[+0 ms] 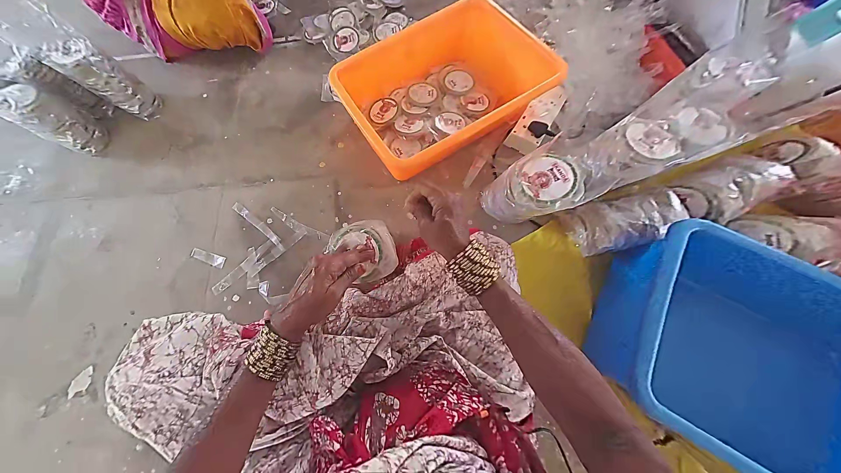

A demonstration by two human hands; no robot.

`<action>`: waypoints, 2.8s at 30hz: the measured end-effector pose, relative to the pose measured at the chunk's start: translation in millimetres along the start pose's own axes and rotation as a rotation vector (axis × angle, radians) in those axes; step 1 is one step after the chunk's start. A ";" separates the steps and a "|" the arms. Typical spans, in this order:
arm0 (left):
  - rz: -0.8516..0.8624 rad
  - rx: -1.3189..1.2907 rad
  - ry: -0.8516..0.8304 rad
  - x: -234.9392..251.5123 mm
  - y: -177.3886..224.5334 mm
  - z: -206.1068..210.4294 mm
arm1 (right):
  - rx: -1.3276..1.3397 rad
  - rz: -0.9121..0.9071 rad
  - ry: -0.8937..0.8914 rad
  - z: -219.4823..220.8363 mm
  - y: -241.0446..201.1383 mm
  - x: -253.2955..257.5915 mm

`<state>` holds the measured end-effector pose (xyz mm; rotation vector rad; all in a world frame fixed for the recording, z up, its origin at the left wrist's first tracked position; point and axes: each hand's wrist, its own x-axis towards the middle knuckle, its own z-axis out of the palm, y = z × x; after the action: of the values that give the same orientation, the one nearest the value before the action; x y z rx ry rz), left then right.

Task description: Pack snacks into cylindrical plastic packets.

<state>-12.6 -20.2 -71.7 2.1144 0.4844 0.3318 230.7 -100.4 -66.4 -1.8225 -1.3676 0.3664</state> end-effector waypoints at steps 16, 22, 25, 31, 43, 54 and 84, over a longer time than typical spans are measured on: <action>-0.094 0.001 0.118 1.1 11.7 13.9 | 0.085 0.232 -0.297 3.8 -13.5 -17.0; -0.155 0.026 0.291 7.5 16.2 23.1 | 0.083 0.211 -0.144 12.1 -15.1 -23.9; -0.192 -0.097 0.422 10.7 14.8 32.6 | 0.141 0.265 -0.224 20.5 -8.4 -21.0; -0.274 -0.072 0.399 22.1 19.7 28.6 | 0.058 0.197 -0.023 26.6 -8.2 -32.5; -0.166 0.205 0.280 27.1 25.3 25.5 | 0.023 0.356 -0.361 16.5 -7.6 -33.9; 0.175 0.708 -0.060 22.0 27.7 10.1 | 0.521 0.487 0.217 44.3 43.0 -63.6; -0.864 -1.079 0.826 -16.6 -37.9 -8.7 | 0.455 0.143 0.139 60.2 14.6 -47.6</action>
<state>-39.0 -2.3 -99.4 0.5504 1.2686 0.7299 183.7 -118.8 -126.1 -1.5341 -0.9661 0.5647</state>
